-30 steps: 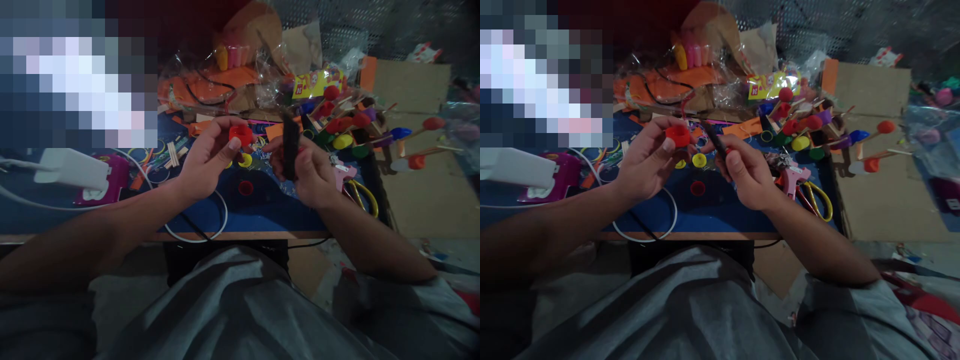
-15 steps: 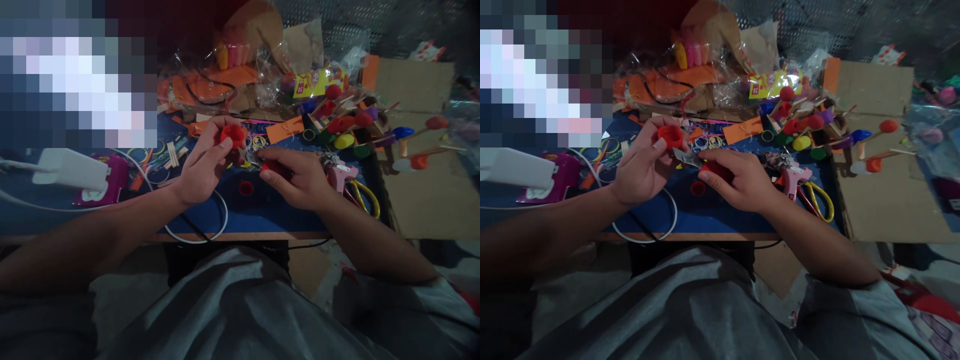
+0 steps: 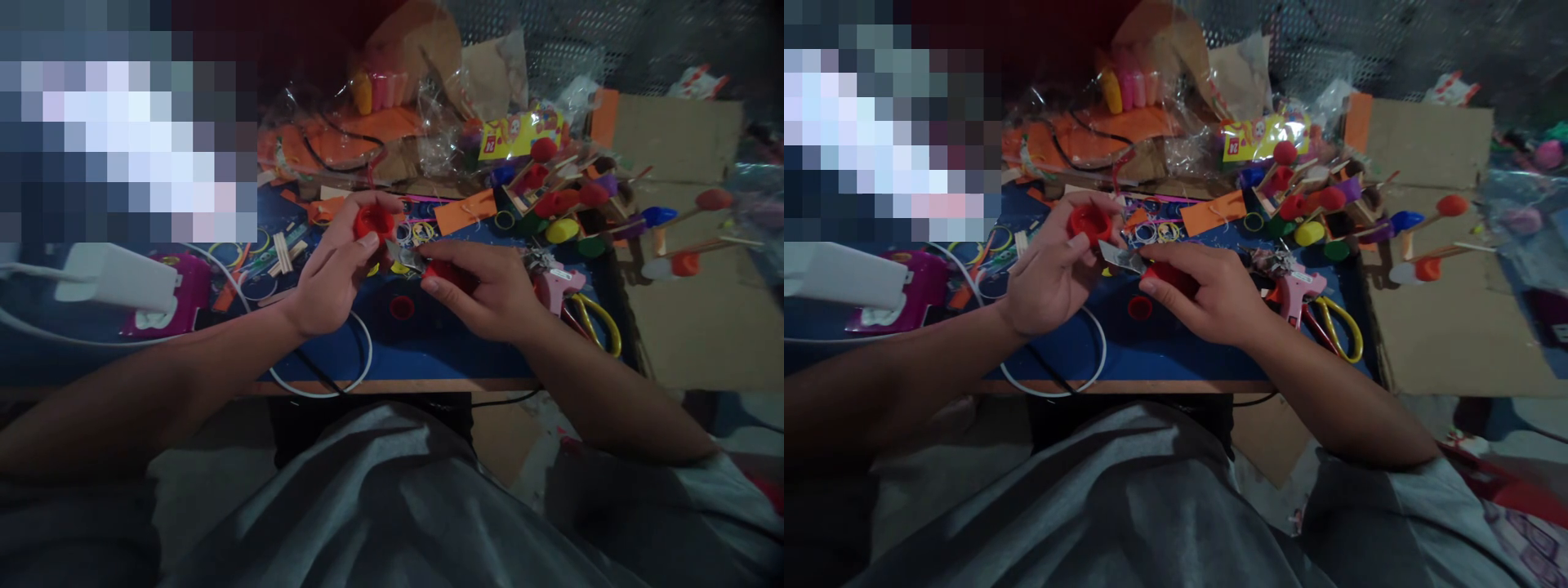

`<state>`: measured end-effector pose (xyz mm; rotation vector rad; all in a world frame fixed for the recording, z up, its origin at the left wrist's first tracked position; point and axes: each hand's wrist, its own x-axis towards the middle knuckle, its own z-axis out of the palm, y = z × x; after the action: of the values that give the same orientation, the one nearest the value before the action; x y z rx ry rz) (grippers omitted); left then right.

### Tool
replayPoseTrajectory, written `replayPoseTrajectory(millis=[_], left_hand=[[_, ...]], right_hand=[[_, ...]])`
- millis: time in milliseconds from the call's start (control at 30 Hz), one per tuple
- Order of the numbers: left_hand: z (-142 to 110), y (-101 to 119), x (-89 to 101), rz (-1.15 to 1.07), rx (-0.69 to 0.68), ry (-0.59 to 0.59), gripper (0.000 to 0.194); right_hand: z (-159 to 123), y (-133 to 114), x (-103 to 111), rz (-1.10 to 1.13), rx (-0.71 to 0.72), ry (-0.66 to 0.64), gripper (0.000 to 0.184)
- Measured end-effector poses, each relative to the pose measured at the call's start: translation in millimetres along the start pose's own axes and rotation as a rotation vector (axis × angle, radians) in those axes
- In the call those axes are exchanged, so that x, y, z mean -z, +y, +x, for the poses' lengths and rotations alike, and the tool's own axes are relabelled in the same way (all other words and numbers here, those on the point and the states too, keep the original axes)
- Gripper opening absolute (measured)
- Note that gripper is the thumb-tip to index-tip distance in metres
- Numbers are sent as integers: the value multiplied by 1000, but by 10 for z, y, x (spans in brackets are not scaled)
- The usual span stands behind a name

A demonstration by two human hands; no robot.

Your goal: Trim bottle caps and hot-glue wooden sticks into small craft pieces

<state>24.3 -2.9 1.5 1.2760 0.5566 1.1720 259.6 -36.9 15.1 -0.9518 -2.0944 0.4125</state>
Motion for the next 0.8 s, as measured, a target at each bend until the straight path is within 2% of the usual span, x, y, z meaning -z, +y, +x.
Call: replayPoseTrajectory(millis=[100,167,300,567,800], left_hand=[[14,-85,73,119,-167,-90,48],[16,-122,100,230,-201,-113,57],[13,-131,87,363,-173,-67,68],[39,-104,80,353,-106,-6,69],[28,-84,100,398,-78,-58,67]], right_hand=[[4,-2,0,16,20,4,37],[4,-1,2,17,34,8,37],[5,-2,10,-10,38,4,41],[0,-19,25,-48,8,-15,44],[-15,-6,7,-45,-8,-18,44]])
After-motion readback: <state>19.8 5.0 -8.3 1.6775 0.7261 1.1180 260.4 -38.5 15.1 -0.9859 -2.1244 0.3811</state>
